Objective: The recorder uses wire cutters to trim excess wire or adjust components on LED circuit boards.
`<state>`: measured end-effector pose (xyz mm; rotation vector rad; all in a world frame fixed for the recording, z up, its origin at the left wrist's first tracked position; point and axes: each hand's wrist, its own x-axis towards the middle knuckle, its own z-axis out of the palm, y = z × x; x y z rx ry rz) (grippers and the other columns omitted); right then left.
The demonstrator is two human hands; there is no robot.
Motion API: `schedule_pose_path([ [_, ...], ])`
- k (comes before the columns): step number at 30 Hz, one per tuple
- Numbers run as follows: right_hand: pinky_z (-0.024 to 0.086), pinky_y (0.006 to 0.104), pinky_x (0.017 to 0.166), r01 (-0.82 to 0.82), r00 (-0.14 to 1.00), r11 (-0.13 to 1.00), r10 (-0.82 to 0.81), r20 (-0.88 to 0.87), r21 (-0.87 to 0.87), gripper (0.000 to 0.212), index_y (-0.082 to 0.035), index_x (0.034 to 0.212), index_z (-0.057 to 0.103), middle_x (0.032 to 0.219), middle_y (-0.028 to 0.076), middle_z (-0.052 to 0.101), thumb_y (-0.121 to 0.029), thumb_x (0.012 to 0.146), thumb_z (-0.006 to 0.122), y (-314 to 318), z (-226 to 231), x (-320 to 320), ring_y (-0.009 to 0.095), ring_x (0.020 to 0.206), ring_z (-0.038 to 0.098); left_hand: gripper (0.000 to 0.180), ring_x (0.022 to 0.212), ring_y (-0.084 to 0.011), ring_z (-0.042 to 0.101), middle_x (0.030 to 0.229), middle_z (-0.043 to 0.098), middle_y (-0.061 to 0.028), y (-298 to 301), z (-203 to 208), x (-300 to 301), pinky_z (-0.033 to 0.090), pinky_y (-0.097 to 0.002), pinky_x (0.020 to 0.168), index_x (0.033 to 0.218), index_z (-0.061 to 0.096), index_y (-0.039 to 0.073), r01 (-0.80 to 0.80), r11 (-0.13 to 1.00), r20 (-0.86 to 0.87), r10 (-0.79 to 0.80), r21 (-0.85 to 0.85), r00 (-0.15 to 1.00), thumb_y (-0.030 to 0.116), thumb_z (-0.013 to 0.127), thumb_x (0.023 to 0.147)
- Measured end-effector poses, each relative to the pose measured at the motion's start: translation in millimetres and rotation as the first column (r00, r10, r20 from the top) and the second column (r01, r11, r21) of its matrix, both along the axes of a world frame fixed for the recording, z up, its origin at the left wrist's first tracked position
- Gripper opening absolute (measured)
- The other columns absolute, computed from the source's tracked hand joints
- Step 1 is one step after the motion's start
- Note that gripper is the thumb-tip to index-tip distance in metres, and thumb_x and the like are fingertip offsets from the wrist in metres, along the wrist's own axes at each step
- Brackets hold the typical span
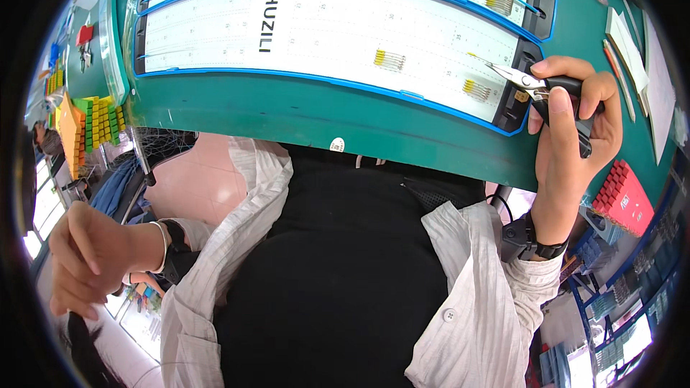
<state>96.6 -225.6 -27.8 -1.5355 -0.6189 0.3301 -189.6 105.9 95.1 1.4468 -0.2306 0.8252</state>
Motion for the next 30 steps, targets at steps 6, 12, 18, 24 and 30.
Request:
schedule_pose_path([
  [6, 0.047, 0.0222, 0.057, -0.011, 1.0, 1.0, 0.011, 0.005, -0.004, 0.025, -0.009, 0.088, 0.036, 0.108, 0.026, 0.064, 0.001, 0.094, 0.058, 3, 3, -2, 0.011, 0.068, 0.054, 0.046, 0.048, -0.0085, 0.05, 0.055, 0.054, 0.006, -5, -55, 37, 0.041, -0.0238, 0.048, 0.059, 0.061, 0.016, 0.593, 0.745, -0.136, -0.651, -0.306, 0.747, 0.026, 0.052, 0.103],
  [12, 0.047, 0.0222, 0.056, 0.01, 1.0, 1.0, -0.009, -0.023, 0.017, 0.025, -0.009, 0.088, 0.036, 0.108, 0.026, 0.064, 0.001, 0.094, 0.058, 9, 0, 1, 0.011, 0.067, 0.054, 0.037, 0.049, -0.0228, 0.048, 0.061, 0.053, -0.0038, -40, -83, 53, 0.031, -0.037, 0.043, 0.065, 0.055, 0.004, 0.849, 0.195, 0.096, -0.957, -0.491, 0.275, 0.015, 0.058, 0.1],
  [18, 0.046, 0.0197, 0.056, 0.031, 0.999, 0.999, -0.031, -0.006, 0.007, 0.025, -0.009, 0.086, 0.036, 0.105, 0.023, 0.064, 0.003, 0.093, 0.056, -2, 10, -2, 0.01, 0.067, 0.053, 0.036, 0.052, -0.0241, 0.048, 0.063, 0.051, -0.0055, -41, -82, 59, 0.033, -0.0357, 0.046, 0.069, 0.057, 0.002, 0.908, 0.29, -0.102, -0.957, -0.303, 0.271, 0.019, 0.059, 0.101],
  [24, 0.047, 0.0203, 0.055, 0.046, 0.996, 0.999, -0.045, -0.077, 0.005, 0.027, -0.008, 0.084, 0.039, 0.099, 0.021, 0.067, 0.003, 0.088, 0.063, 7, 2, -4, 0.008, 0.062, 0.054, 0.023, 0.049, -0.0249, 0.053, 0.059, 0.053, -0.0052, -29, -46, 56, 0.04, -0.0334, 0.049, 0.076, 0.063, 0.006, 0.656, 0.752, -0.886, -0.253, 0.073, 0.389, 0.018, 0.081, 0.081],
  [30, 0.05, 0.0195, 0.059, 0.058, 0.998, 0.998, -0.058, -0.013, -0.002, 0.028, -0.008, 0.083, 0.042, 0.097, 0.021, 0.069, 0.003, 0.085, 0.067, 4, 9, -2, 0.009, 0.069, 0.06, 0.05, 0.094, -0.0242, 0.065, 0.099, 0.069, -0.0057, -88, -69, 125, 0.049, -0.0392, 0.081, 0.108, 0.062, 0.009, 0.391, 0.639, -0.576, 0.102, 0.663, 0.811, 0.043, 0.081, 0.077],
])
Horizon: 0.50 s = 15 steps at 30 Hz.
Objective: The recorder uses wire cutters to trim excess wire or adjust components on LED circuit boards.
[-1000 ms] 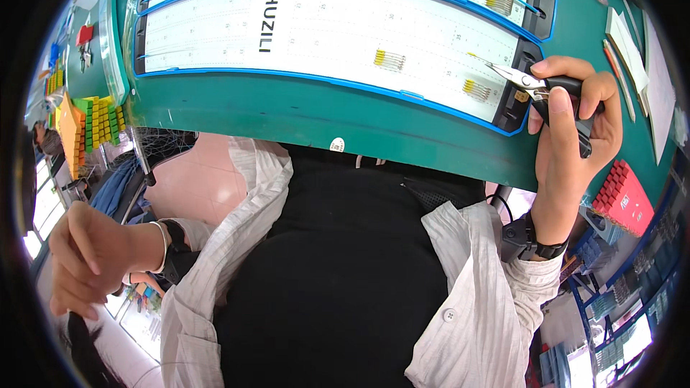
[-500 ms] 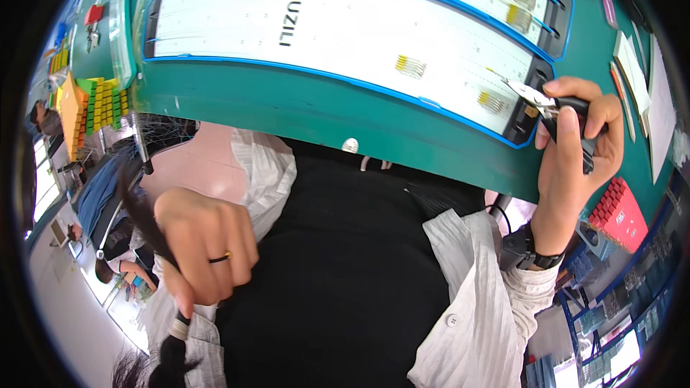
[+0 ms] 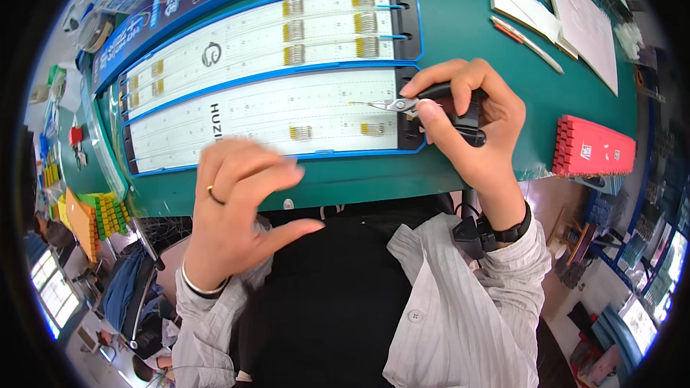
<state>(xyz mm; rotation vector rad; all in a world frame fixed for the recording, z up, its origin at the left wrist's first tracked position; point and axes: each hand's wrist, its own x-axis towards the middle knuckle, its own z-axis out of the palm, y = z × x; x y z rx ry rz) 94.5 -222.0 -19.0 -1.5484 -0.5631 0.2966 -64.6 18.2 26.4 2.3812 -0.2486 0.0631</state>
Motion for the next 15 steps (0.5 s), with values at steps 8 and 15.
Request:
schedule_pose_path([
  [8, 0.054, 0.0255, 0.07, -0.133, 0.978, 0.986, 0.148, 0.146, -0.105, 0.033, -0.008, 0.077, 0.043, 0.094, 0.022, 0.07, 0.005, 0.078, 0.074, -7, 2, 11, 0.017, 0.082, 0.067, 0.073, 0.135, -0.0296, 0.048, 0.144, 0.055, -0.0043, -11, -37, 40, 0.032, -0.0535, 0.112, 0.135, 0.058, 0.011, 0.106, 0.933, 0.023, -0.121, 0.343, 0.992, 0.052, 0.07, 0.075],
  [15, 0.057, 0.0293, 0.065, -0.159, 0.958, 0.982, 0.178, 0.227, -0.098, 0.034, -0.008, 0.073, 0.043, 0.086, 0.024, 0.071, 0.009, 0.073, 0.072, -12, 0, 16, 0.022, 0.074, 0.07, 0.05, 0.133, -0.0269, 0.049, 0.143, 0.055, -0.003, -15, -38, 43, 0.033, -0.0528, 0.112, 0.13, 0.065, 0.023, 0.114, 0.898, -0.019, -0.117, 0.424, 0.993, 0.037, 0.065, 0.083],
])
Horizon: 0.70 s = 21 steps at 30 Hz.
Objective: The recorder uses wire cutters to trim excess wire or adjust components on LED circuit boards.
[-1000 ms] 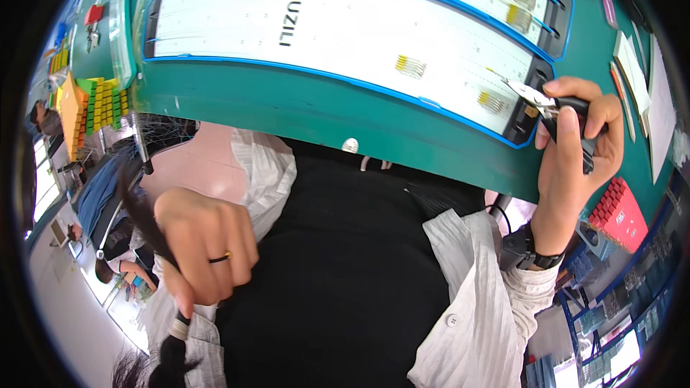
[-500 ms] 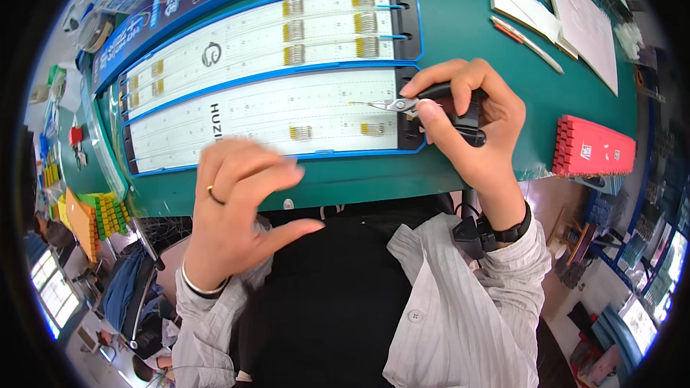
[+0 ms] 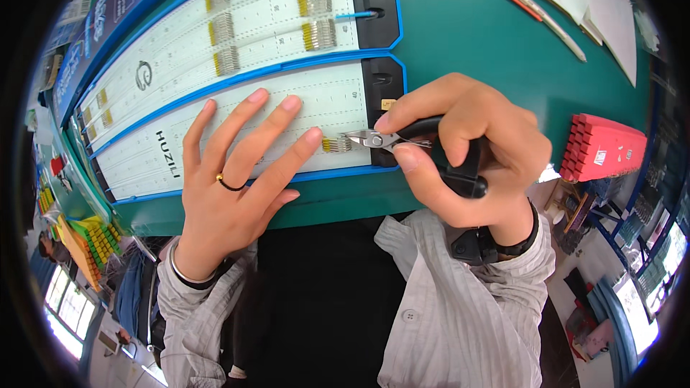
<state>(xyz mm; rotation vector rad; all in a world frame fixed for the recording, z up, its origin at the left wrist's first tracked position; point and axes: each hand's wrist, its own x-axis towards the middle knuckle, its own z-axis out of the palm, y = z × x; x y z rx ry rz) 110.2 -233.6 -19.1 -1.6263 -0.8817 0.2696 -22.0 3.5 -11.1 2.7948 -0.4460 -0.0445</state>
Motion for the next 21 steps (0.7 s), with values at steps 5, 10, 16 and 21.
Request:
schedule_pose_path([
  [5, 0.041, 0.0278, 0.063, -0.003, 0.999, 0.996, 0.0, -0.033, -0.086, 0.026, -0.011, 0.08, 0.039, 0.094, 0.023, 0.07, 0.006, 0.08, 0.059, -7, -2, -3, 0.015, 0.068, 0.054, 0.05, 0.132, -0.0244, 0.05, 0.142, 0.056, 0.0001, -6, -7, -1, 0.032, -0.0507, 0.114, 0.125, 0.07, 0.031, -0.076, 0.997, 0.037, 0.075, 0.013, 0.996, 0.025, 0.069, 0.075],
  [10, 0.041, 0.0273, 0.061, -0.005, 0.998, 1.0, 0.003, -0.059, -0.031, 0.026, -0.011, 0.083, 0.039, 0.093, 0.024, 0.069, 0.007, 0.081, 0.057, -7, -6, -3, 0.014, 0.063, 0.051, 0.049, 0.131, -0.0235, 0.051, 0.14, 0.057, 0.0013, -8, -9, -2, 0.032, -0.0494, 0.114, 0.123, 0.07, 0.033, -0.09, 0.996, 0.044, 0.089, 0.02, 0.995, 0.018, 0.07, 0.076],
  [16, 0.04, 0.0268, 0.059, 0.015, 0.997, 0.999, -0.019, -0.078, -0.045, 0.026, -0.011, 0.083, 0.039, 0.093, 0.025, 0.069, 0.007, 0.081, 0.057, -7, -4, -6, 0.013, 0.061, 0.049, 0.046, 0.131, -0.0229, 0.051, 0.139, 0.058, 0.0018, -10, -11, -3, 0.032, -0.0487, 0.114, 0.122, 0.07, 0.035, -0.092, 0.995, 0.065, 0.09, 0.035, 0.994, 0.017, 0.07, 0.08],
  [21, 0.041, 0.0266, 0.059, 0.019, 0.997, 0.999, -0.021, -0.071, -0.034, 0.026, -0.011, 0.083, 0.039, 0.092, 0.025, 0.069, 0.007, 0.081, 0.057, -7, -4, -6, 0.014, 0.061, 0.049, 0.045, 0.131, -0.0232, 0.051, 0.139, 0.057, 0.0016, -10, -10, -3, 0.033, -0.0488, 0.113, 0.122, 0.07, 0.035, -0.092, 0.995, 0.053, 0.09, 0.031, 0.995, 0.017, 0.07, 0.08],
])
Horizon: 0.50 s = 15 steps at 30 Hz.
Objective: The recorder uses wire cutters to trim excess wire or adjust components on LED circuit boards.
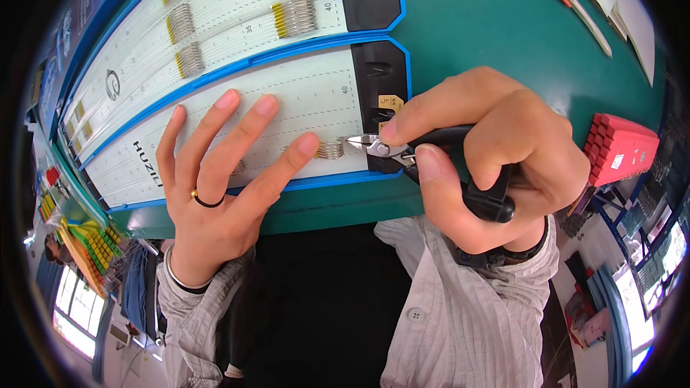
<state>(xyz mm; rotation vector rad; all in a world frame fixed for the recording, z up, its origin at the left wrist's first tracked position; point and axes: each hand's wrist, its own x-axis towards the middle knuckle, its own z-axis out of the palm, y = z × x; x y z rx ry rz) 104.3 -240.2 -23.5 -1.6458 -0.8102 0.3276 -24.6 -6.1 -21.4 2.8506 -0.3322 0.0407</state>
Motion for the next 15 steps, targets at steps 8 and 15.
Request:
schedule_pose_path([
  [8, 0.043, 0.0271, 0.061, -0.083, 0.99, 0.996, 0.086, 0.114, -0.032, 0.026, -0.01, 0.084, 0.039, 0.093, 0.025, 0.07, 0.006, 0.082, 0.059, 1, -1, 5, 0.015, 0.063, 0.053, 0.041, 0.13, -0.0263, 0.052, 0.138, 0.058, -0.0003, 1, -2, 1, 0.034, -0.0509, 0.113, 0.119, 0.072, 0.029, 0.019, 1.0, 0.06, -0.018, -0.021, 0.998, 0.018, 0.07, 0.08],
  [15, 0.044, 0.0284, 0.064, -0.04, 0.995, 0.999, 0.042, 0.088, -0.024, 0.027, -0.01, 0.084, 0.038, 0.092, 0.025, 0.069, 0.005, 0.082, 0.061, 3, 0, 3, 0.015, 0.066, 0.055, 0.034, 0.126, -0.0328, 0.057, 0.128, 0.065, -0.009, 11, 0, 0, 0.04, -0.0538, 0.109, 0.114, 0.074, 0.009, 0.075, 0.992, 0.06, -0.069, -0.102, 0.996, 0.022, 0.069, 0.082],
])
